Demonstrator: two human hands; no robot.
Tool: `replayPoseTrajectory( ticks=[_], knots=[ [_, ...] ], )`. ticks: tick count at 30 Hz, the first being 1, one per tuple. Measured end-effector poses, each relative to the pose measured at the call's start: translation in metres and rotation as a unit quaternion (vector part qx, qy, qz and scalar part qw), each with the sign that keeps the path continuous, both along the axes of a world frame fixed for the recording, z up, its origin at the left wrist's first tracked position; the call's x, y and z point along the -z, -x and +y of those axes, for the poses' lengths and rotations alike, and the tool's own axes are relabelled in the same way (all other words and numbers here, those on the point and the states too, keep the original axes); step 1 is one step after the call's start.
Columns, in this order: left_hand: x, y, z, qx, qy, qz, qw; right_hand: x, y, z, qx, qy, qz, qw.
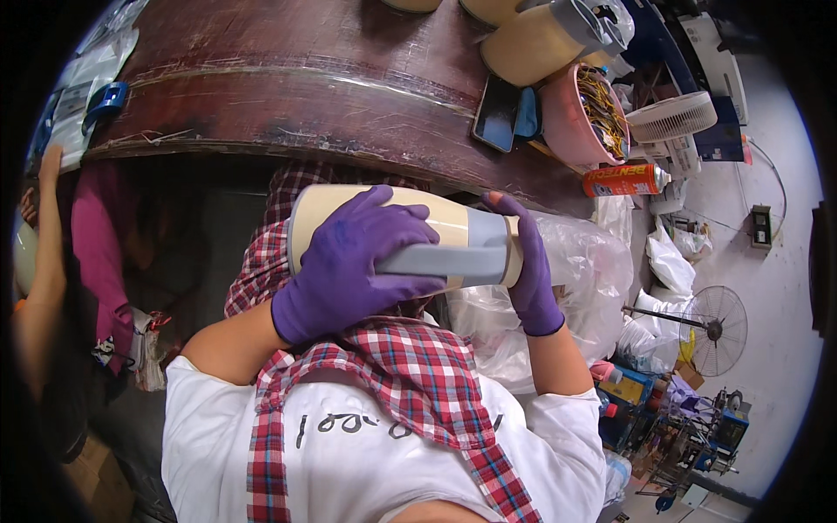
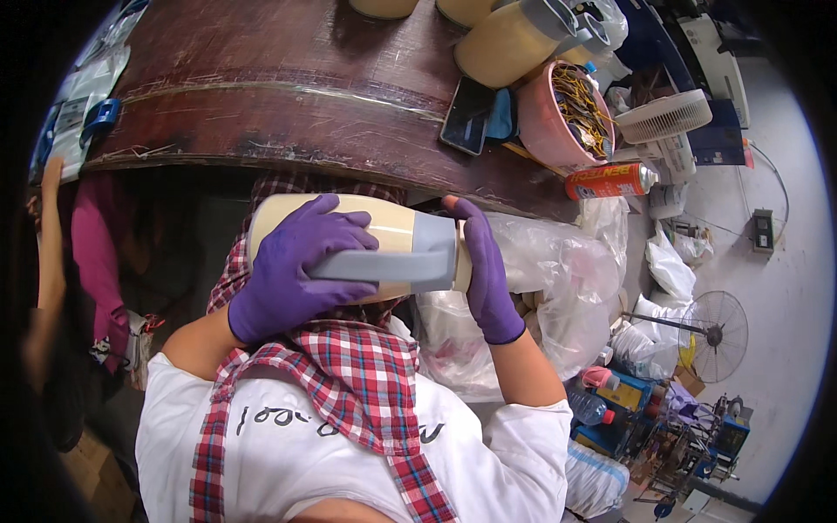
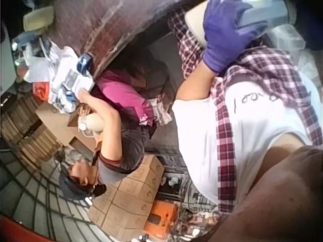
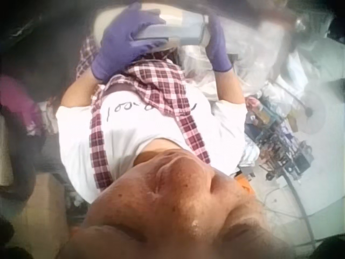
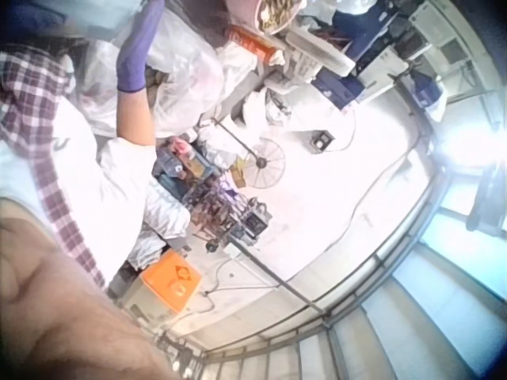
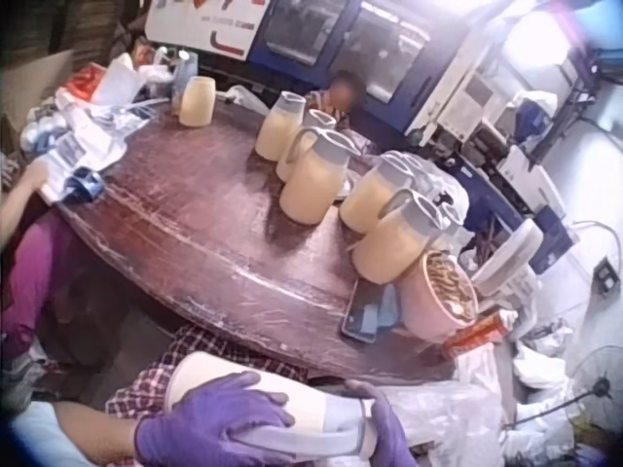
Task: The person assembles beige plastic pitchers by inserting rubber bands into the spout area, then placing and securing lids. The person handles multiple pitchers one at a time, repeating the same steps for each unit on a cluttered workbench.
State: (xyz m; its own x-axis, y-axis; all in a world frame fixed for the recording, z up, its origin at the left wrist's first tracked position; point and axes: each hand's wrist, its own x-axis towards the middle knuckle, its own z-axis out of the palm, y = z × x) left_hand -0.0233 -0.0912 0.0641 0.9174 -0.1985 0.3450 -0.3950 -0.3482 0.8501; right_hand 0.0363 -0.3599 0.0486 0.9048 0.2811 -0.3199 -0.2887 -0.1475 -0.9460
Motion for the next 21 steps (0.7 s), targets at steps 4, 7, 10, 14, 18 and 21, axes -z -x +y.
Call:
replayPoseTrajectory(
  ticks=[4, 7, 10, 14, 18, 21],
  knots=[
    [-0.012, -0.029, 0.025, 0.014, 0.105, 0.286, 0.952, -0.013, 0.006, 0.011, -0.115, 0.071, -0.295, 0.946],
    [0.017, -0.055, 0.047, 0.181, 0.276, 0.402, 0.854, -0.070, 0.010, 0.040, -0.343, 0.092, -0.544, 0.761],
    [0.011, -0.063, 0.045, 0.237, 0.286, 0.383, 0.846, -0.100, 0.025, 0.048, -0.384, 0.114, -0.613, 0.681],
    [-0.019, -0.035, 0.017, 0.008, 0.151, 0.135, 0.979, -0.019, -0.009, 0.016, -0.099, 0.032, -0.338, 0.935],
    [-0.045, -0.021, 0.003, 0.051, -0.197, -0.204, 0.958, 0.027, -0.007, 0.010, -0.080, 0.086, -0.303, 0.946],
    [-0.034, -0.035, 0.040, -0.007, 0.034, 0.090, 0.995, -0.008, -0.011, 0.024, -0.063, -0.021, -0.379, 0.923]
  ],
)
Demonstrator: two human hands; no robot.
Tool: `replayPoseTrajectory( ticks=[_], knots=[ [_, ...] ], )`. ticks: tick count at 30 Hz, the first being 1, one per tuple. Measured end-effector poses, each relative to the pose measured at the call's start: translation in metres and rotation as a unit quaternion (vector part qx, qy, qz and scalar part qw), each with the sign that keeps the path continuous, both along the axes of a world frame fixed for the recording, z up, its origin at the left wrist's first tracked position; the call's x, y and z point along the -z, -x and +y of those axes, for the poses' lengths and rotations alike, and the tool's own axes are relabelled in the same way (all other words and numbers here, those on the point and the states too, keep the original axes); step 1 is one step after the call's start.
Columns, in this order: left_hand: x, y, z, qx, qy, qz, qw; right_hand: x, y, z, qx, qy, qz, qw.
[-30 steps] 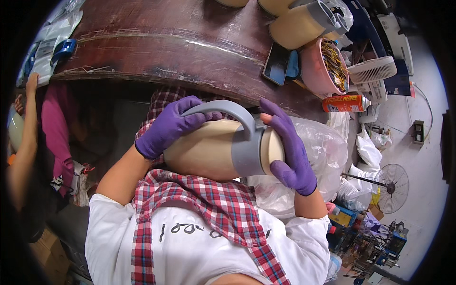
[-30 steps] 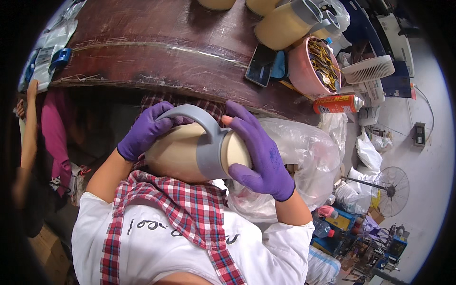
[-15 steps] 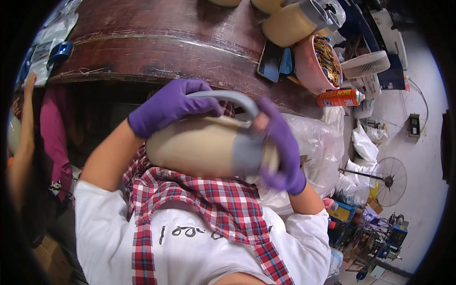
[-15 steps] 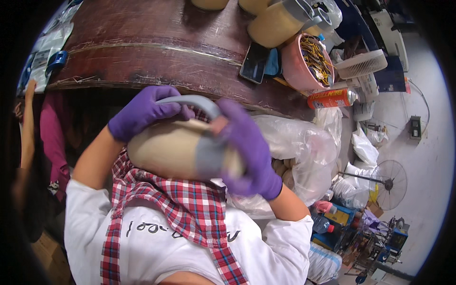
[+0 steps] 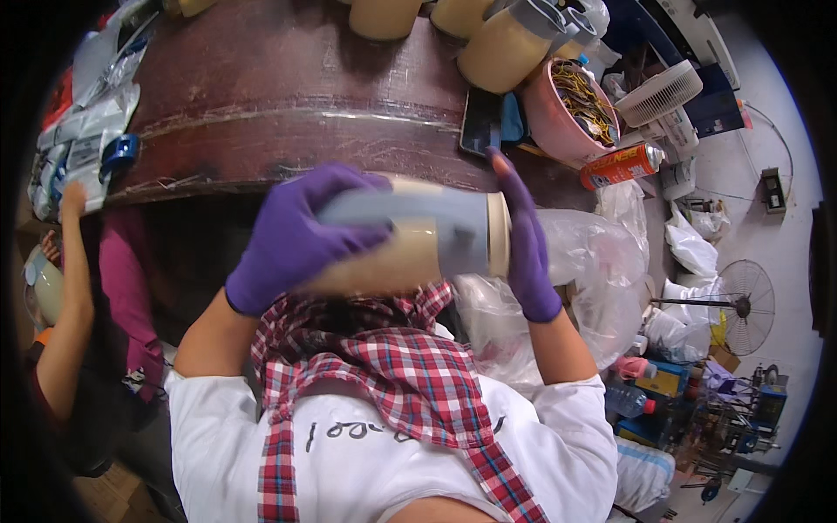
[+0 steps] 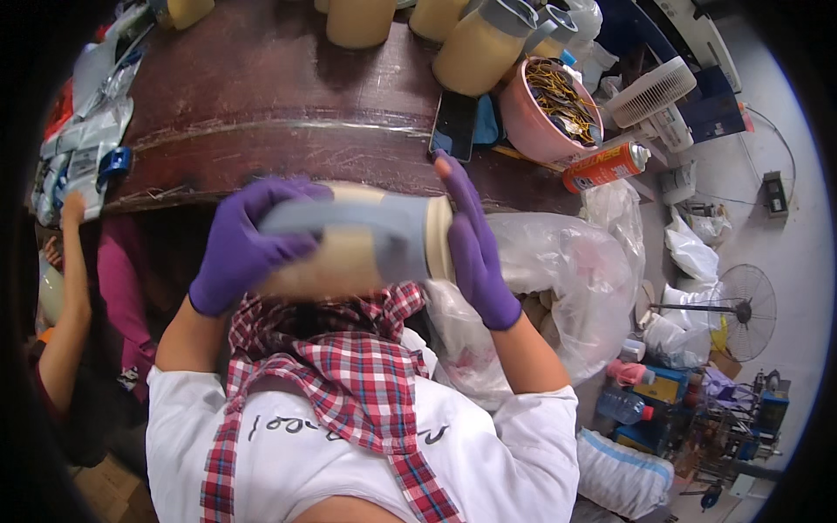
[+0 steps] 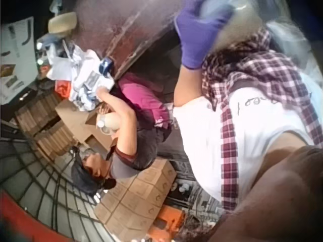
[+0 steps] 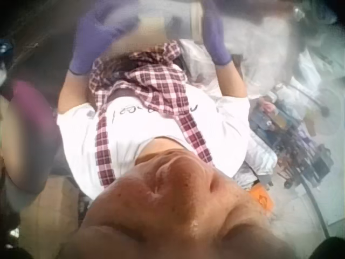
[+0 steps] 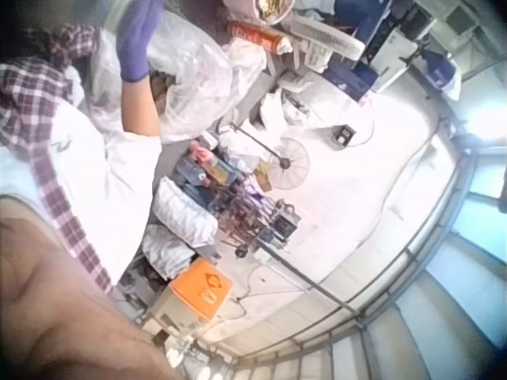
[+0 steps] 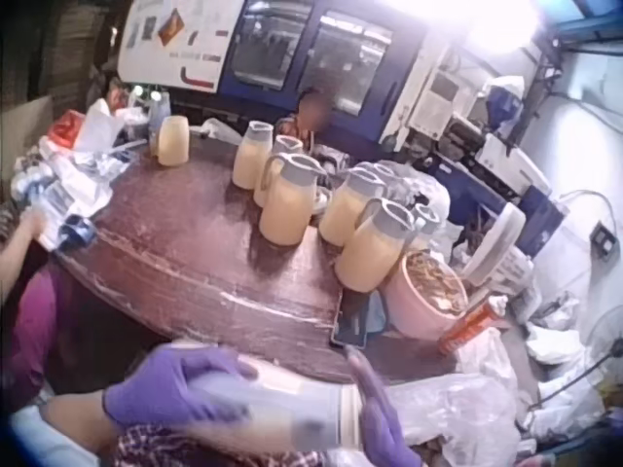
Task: The person assembles beige plastic pitchers by inserting rubber bands into the spout area, then placing and securing lids. The person handles multiple pitchers one at a time, repeating the same steps for each unit on a cluttered workbench.
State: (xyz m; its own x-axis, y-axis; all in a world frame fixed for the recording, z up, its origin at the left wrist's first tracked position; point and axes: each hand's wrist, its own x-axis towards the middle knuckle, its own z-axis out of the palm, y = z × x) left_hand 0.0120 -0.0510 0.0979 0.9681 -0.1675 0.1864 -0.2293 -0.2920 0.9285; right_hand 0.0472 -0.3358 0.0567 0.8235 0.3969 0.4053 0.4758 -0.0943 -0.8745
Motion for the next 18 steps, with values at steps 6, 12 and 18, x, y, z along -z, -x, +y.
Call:
replayPoseTrajectory(
  ticks=[6, 12, 18],
  knots=[
    [0.022, 0.010, 0.000, 0.011, 0.310, 0.256, 0.916, -0.067, 0.010, -0.001, -0.208, 0.009, -0.184, 0.961],
    [0.018, 0.035, -0.026, -0.118, 0.149, 0.088, 0.978, -0.067, 0.013, -0.012, -0.164, -0.053, -0.139, 0.975],
    [0.023, 0.000, -0.016, -0.013, 0.212, 0.305, 0.928, -0.052, -0.010, -0.018, -0.171, -0.003, 0.027, 0.985]
  ],
)
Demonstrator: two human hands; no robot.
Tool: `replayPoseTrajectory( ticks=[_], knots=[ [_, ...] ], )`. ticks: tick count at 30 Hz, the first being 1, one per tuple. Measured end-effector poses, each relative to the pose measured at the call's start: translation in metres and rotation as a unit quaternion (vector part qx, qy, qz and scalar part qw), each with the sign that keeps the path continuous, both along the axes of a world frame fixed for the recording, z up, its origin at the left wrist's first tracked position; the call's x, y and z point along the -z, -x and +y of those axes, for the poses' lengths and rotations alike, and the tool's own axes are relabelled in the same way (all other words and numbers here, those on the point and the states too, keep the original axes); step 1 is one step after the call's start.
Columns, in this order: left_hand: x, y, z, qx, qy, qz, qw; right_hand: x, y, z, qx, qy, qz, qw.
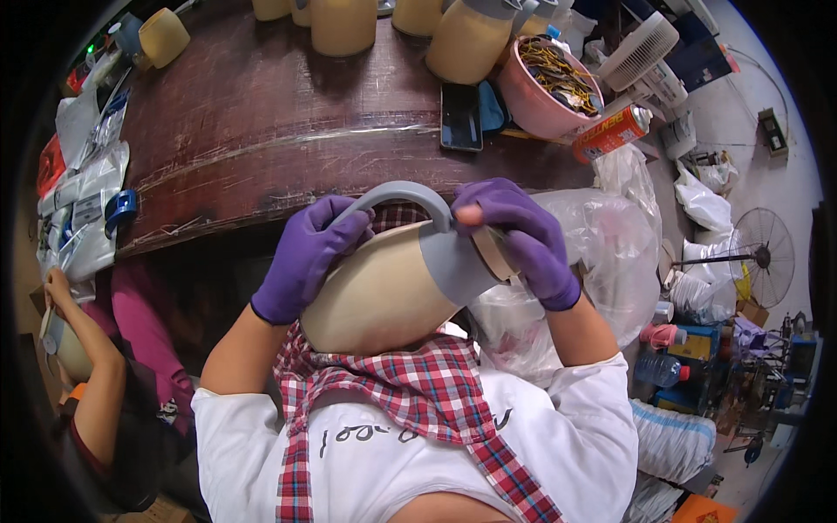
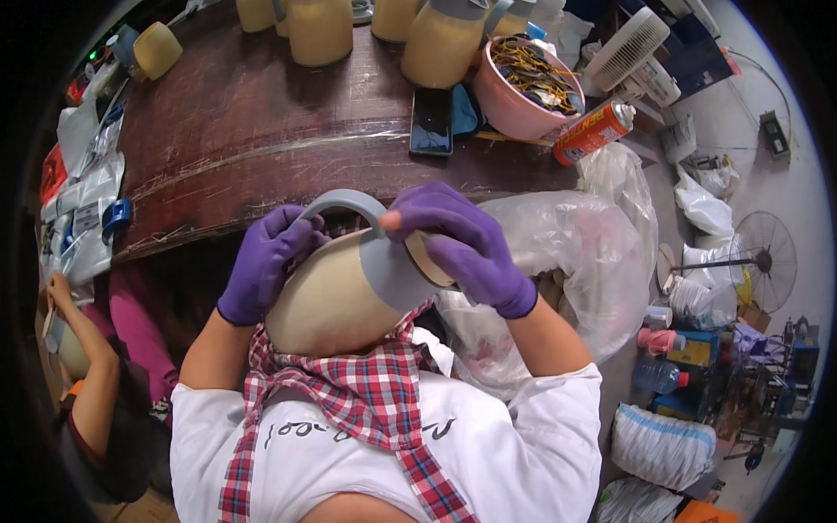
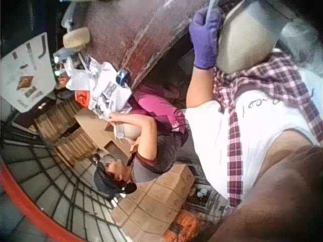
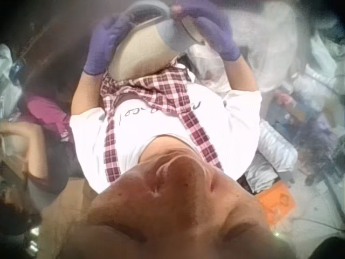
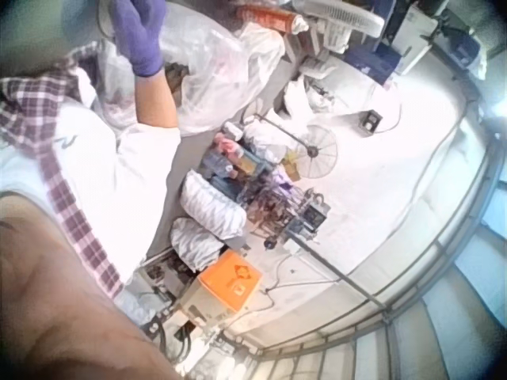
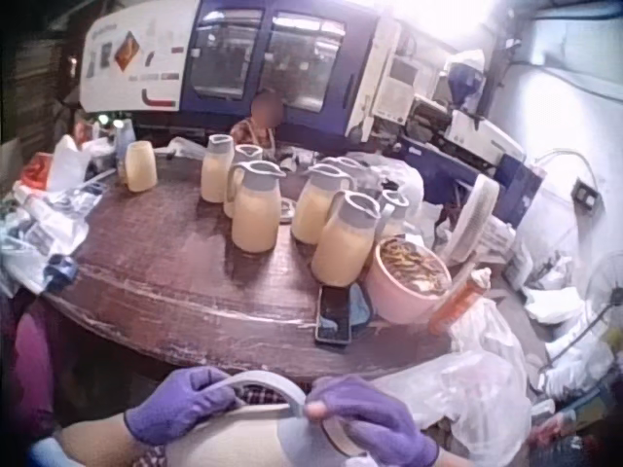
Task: The person assembles beige plastic pitchers by inserting rubber bands into the spout area, then placing and securing lids. The person handles multiple pitchers one at a time, repeating the same steps for each unit on a cluttered workbench.
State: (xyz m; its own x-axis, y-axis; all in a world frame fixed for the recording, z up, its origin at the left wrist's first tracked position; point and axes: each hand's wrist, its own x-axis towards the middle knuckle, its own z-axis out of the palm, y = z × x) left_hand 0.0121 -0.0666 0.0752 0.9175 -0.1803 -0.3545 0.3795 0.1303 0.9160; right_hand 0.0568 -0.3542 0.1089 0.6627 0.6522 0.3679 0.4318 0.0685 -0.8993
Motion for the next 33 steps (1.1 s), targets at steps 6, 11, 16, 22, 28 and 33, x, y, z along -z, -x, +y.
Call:
replayPoseTrajectory(
  ticks=[6, 11, 16, 22, 28, 33],
  knots=[
    [-0.006, 0.031, -0.016, -0.087, -0.137, -0.113, 0.980, 0.014, 0.006, 0.006, 0.108, 0.129, 0.219, 0.961],
    [0.029, 0.013, 0.003, -0.071, 0.105, -0.002, 0.992, 0.016, 0.007, 0.018, 0.083, 0.124, 0.024, 0.989],
    [0.107, -0.003, 0.013, 0.066, 0.367, -0.090, 0.924, -0.046, 0.040, 0.068, -0.200, 0.099, -0.371, 0.901],
    [0.029, 0.044, -0.018, -0.108, 0.032, -0.151, 0.982, 0.024, 0.010, 0.027, 0.157, 0.131, -0.099, 0.974],
    [0.011, 0.053, -0.018, -0.019, -0.093, -0.168, 0.981, 0.081, 0.003, 0.010, 0.103, 0.152, 0.206, 0.961],
    [0.011, 0.033, 0.012, -0.091, 0.106, -0.103, 0.985, 0.014, 0.009, 0.023, 0.048, -0.012, -0.043, 0.998]
  ],
)
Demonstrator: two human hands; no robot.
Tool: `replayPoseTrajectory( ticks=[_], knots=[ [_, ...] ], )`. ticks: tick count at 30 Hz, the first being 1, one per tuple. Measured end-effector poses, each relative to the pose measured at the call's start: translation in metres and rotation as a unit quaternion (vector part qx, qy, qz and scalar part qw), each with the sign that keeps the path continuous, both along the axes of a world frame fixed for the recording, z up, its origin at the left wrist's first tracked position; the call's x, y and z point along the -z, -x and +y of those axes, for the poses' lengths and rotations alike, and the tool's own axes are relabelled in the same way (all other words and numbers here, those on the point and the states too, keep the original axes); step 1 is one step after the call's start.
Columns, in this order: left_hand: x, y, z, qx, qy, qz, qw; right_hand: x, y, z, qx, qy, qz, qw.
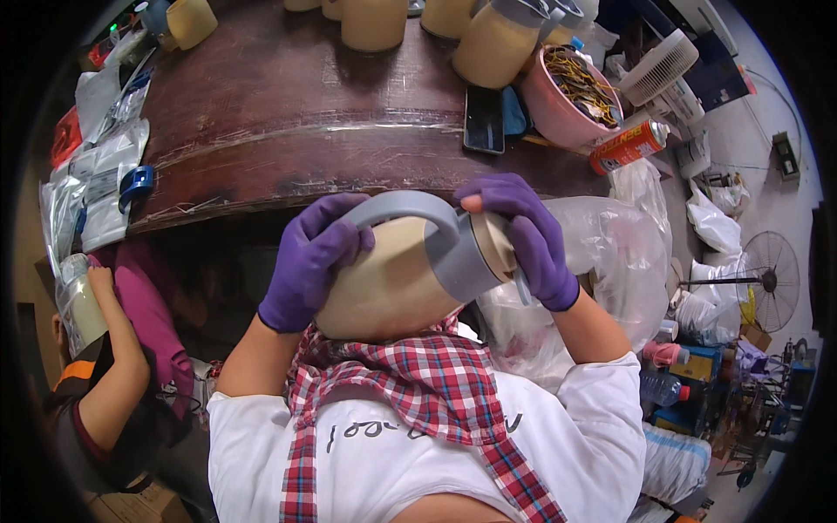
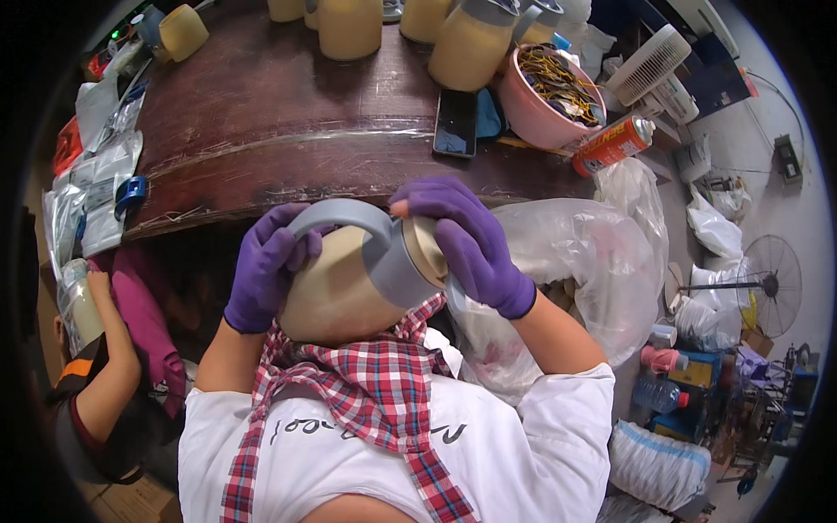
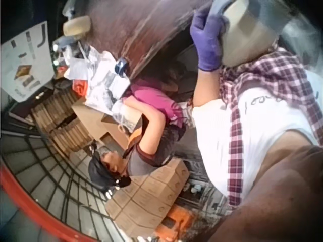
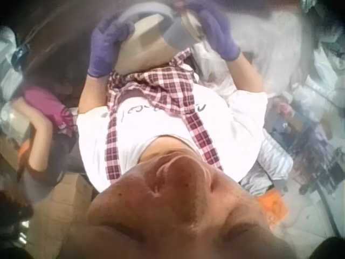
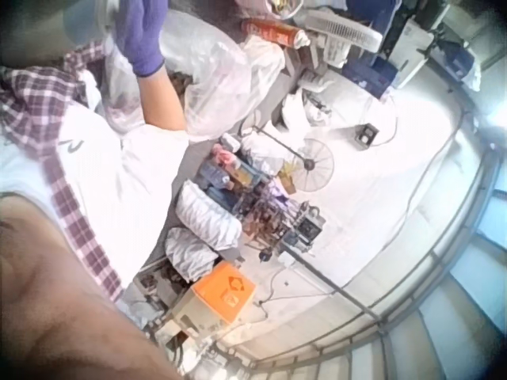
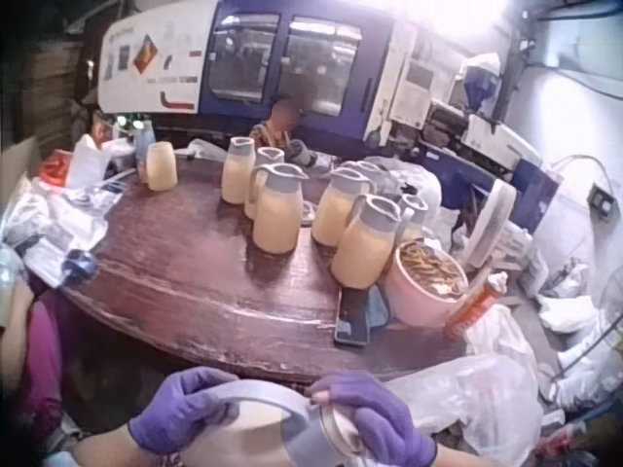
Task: The person assembles beige plastic pitchers by inserting rubber bands into the spout area, then placing and securing lids. The person handles multiple pitchers one at a time, repeating the same steps for each unit on a cluttered workbench.
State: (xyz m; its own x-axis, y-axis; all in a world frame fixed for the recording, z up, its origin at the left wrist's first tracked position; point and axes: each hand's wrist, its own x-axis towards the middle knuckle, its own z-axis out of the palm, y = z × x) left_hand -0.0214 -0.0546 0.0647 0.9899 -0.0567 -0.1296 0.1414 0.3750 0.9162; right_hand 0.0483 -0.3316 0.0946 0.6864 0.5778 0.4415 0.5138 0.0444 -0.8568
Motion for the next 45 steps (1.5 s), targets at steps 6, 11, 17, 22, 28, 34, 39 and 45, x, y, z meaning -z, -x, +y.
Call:
replayPoseTrajectory(
  ticks=[6, 11, 17, 22, 28, 34, 39, 45],
  knots=[
    [-0.027, 0.054, -0.050, 0.087, -0.432, -0.275, 0.854, 0.057, -0.026, -0.006, 0.113, 0.112, -0.091, 0.983],
    [-0.024, 0.036, -0.064, 0.055, -0.475, -0.345, 0.807, 0.054, -0.061, -0.002, 0.106, 0.079, -0.011, 0.991],
    [-0.008, -0.011, -0.019, -0.111, -0.209, -0.267, 0.934, 0.021, -0.154, -0.130, 0.456, -0.020, -0.035, 0.889],
    [0.043, -0.075, -0.008, -0.179, -0.160, -0.277, 0.930, 0.012, -0.212, -0.189, 0.474, 0.317, -0.234, 0.787],
    [0.077, -0.094, -0.018, -0.196, -0.104, -0.221, 0.950, -0.018, -0.252, -0.148, 0.388, 0.639, -0.121, 0.653],
    [0.075, -0.071, -0.007, -0.276, -0.236, -0.215, 0.907, -0.021, -0.241, -0.160, 0.486, 0.087, -0.008, 0.870],
    [0.102, -0.006, -0.007, -0.081, -0.158, -0.068, 0.982, -0.007, -0.232, -0.147, 0.429, 0.376, -0.209, 0.794],
    [0.097, 0.007, -0.014, 0.075, -0.301, -0.175, 0.934, -0.010, -0.246, -0.136, 0.372, 0.714, -0.210, 0.555]
  ],
)
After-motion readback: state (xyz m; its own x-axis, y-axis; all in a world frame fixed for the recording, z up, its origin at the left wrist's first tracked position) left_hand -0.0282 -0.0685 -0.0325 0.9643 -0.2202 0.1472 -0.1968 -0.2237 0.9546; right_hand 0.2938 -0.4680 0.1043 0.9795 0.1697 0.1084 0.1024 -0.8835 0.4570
